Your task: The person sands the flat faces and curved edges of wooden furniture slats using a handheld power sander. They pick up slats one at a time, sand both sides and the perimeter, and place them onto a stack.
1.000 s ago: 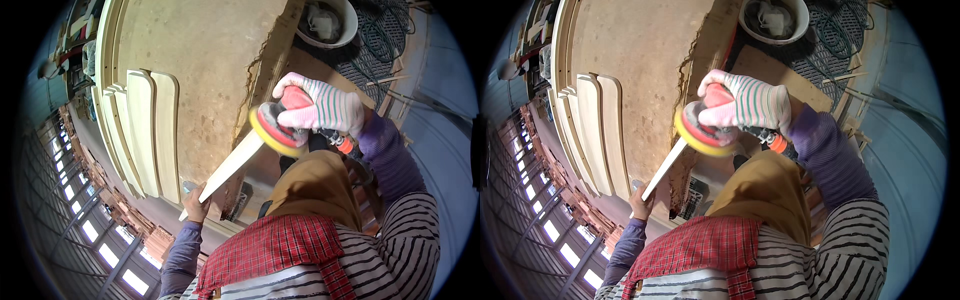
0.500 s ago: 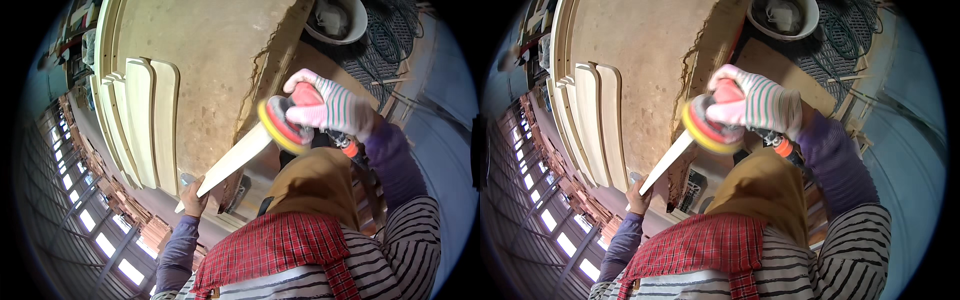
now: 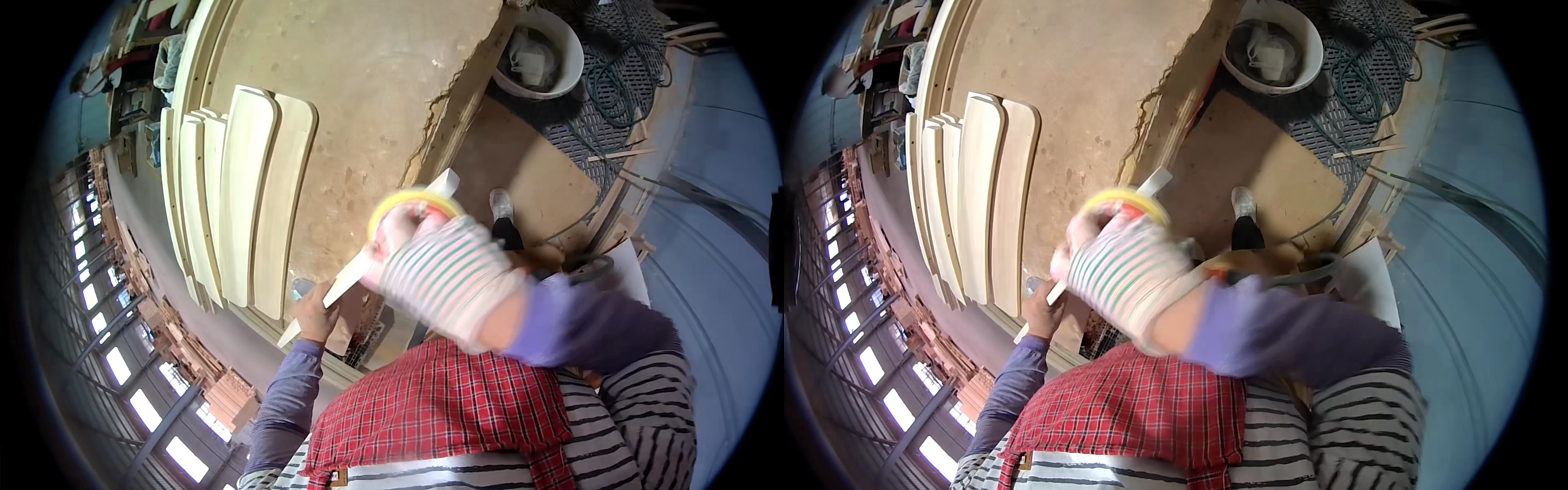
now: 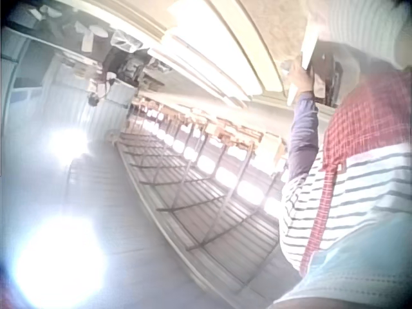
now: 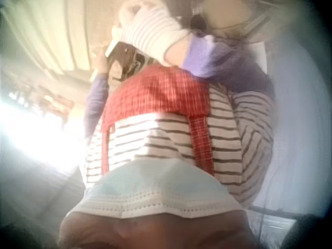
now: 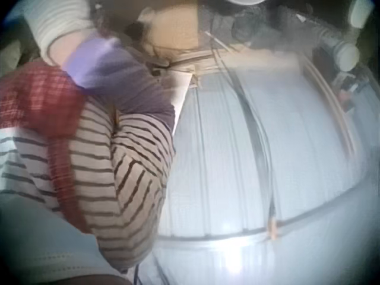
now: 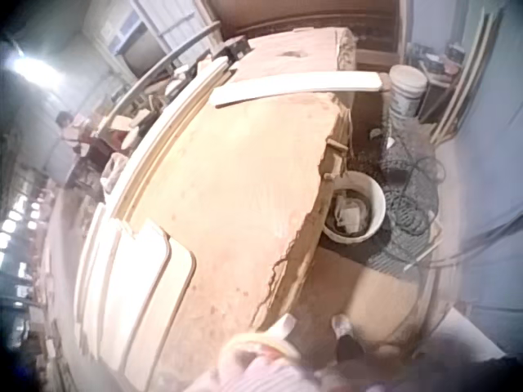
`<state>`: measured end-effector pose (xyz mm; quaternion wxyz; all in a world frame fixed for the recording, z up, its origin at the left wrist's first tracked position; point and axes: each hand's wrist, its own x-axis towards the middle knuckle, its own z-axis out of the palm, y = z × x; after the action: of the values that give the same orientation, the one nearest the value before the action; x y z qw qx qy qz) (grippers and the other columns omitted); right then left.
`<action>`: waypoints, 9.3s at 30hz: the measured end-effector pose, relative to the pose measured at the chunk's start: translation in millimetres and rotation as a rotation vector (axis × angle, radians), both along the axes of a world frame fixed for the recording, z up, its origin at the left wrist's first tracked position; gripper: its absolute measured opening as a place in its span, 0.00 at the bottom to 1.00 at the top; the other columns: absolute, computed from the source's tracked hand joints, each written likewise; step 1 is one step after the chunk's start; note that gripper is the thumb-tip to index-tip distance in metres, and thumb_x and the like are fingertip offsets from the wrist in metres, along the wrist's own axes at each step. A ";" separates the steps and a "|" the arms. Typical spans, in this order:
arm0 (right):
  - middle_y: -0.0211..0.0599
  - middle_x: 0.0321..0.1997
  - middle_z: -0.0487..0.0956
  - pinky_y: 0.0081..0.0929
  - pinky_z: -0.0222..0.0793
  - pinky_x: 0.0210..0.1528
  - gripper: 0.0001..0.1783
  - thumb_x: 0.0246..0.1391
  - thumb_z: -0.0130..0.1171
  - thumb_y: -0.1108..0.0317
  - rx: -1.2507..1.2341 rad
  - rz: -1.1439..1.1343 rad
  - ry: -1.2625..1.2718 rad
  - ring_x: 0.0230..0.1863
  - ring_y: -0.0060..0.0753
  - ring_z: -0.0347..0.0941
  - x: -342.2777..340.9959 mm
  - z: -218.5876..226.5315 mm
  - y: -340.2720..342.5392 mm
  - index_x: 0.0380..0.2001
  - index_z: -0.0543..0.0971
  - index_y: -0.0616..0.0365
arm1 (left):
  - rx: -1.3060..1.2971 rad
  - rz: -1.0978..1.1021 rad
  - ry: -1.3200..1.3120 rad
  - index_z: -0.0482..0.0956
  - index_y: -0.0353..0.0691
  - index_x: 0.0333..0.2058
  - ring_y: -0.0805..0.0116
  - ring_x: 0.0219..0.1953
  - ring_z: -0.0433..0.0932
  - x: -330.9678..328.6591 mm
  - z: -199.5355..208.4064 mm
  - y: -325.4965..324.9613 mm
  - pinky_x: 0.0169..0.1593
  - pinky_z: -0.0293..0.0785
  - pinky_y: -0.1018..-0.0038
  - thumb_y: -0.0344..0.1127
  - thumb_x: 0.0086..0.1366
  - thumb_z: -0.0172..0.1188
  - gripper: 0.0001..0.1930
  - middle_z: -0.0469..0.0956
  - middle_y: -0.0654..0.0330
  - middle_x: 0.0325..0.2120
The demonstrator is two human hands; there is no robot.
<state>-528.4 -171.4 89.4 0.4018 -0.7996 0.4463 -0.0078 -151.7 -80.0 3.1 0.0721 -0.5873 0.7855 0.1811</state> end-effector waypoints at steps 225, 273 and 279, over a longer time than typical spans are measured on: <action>0.59 0.50 0.75 0.45 0.79 0.39 0.19 0.61 0.54 0.56 -0.084 -0.056 -0.093 0.40 0.56 0.80 55.1 -10.7 63.6 0.52 0.74 0.52 | 0.056 0.021 -0.009 0.80 0.48 0.47 0.54 0.36 0.82 21.5 1.4 36.0 0.39 0.78 0.63 0.32 0.48 0.70 0.23 0.82 0.57 0.35; 0.46 0.49 0.75 0.39 0.70 0.56 0.31 0.38 0.73 0.65 -0.328 -0.807 -0.347 0.50 0.47 0.73 -73.6 -63.2 164.3 0.50 0.74 0.53 | -0.682 1.356 1.426 0.77 0.36 0.48 0.64 0.39 0.83 266.4 214.4 67.8 0.32 0.80 0.74 0.39 0.65 0.62 0.17 0.81 0.58 0.42; 0.45 0.50 0.75 0.38 0.69 0.57 0.32 0.38 0.73 0.66 -0.260 -0.816 -0.337 0.52 0.46 0.73 -90.1 -67.7 158.8 0.50 0.74 0.53 | -0.460 1.792 1.796 0.74 0.37 0.45 0.57 0.44 0.80 182.6 -19.6 156.0 0.44 0.84 0.61 0.33 0.62 0.61 0.13 0.78 0.53 0.42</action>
<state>-618.4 -12.6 21.7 0.3291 -0.5897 0.6485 -0.3512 30.9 76.0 -16.5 -0.7271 -0.5787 -0.0947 0.3570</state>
